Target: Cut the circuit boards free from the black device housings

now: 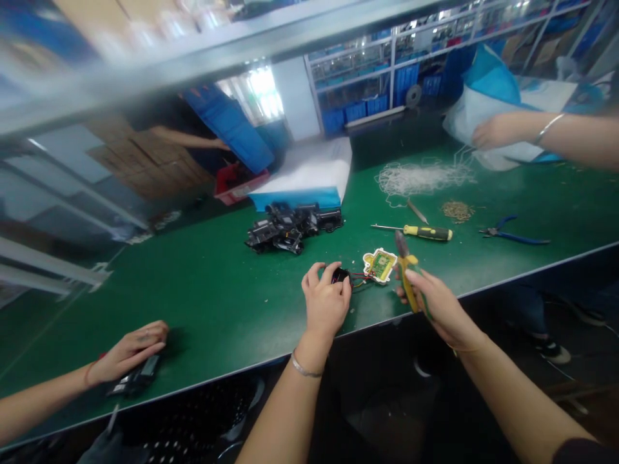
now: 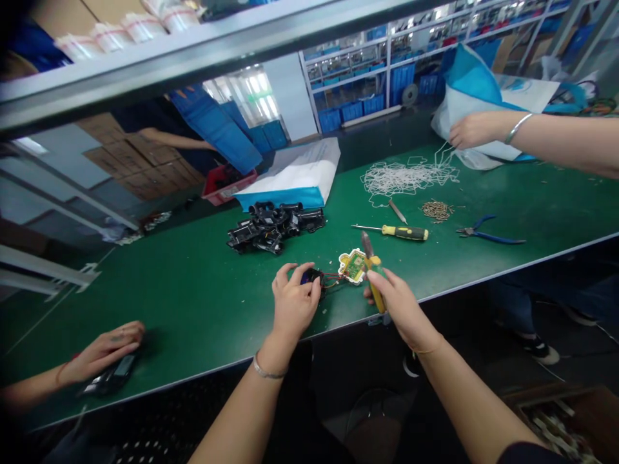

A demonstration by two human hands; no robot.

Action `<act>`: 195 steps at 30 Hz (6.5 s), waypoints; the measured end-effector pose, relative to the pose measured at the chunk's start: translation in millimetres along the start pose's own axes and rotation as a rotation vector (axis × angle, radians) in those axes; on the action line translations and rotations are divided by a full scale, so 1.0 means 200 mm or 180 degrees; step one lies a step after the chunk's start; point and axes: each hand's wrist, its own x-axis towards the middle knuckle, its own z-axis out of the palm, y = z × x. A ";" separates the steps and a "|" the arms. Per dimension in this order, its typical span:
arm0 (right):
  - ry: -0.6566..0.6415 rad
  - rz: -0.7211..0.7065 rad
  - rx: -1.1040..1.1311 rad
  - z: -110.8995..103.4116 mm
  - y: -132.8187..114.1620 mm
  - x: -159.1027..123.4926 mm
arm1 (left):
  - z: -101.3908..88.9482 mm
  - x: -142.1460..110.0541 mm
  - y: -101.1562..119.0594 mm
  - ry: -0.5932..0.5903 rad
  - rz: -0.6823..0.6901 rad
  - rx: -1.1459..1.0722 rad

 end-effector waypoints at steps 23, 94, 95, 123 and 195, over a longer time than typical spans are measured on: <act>0.0263 -0.0034 -0.0665 0.08 0.10 0.16 | -0.09 -0.05 -0.21 -0.0933 -0.0011 -0.0386; -0.1806 0.1824 -0.1061 0.31 -0.07 -0.10 | -0.13 -0.18 -0.04 -0.0480 -0.0777 0.0486; -0.1812 0.1879 -0.1108 0.31 -0.09 -0.09 | -0.13 -0.18 -0.04 -0.0489 -0.0783 0.0486; -0.1353 0.2258 -0.1490 0.47 -0.15 -0.02 | -0.13 -0.18 -0.05 -0.0437 -0.0826 0.0344; 0.0538 -0.1334 -0.3576 -0.18 -0.05 0.08 | -0.09 -0.18 -0.08 -0.0273 -0.0830 0.0178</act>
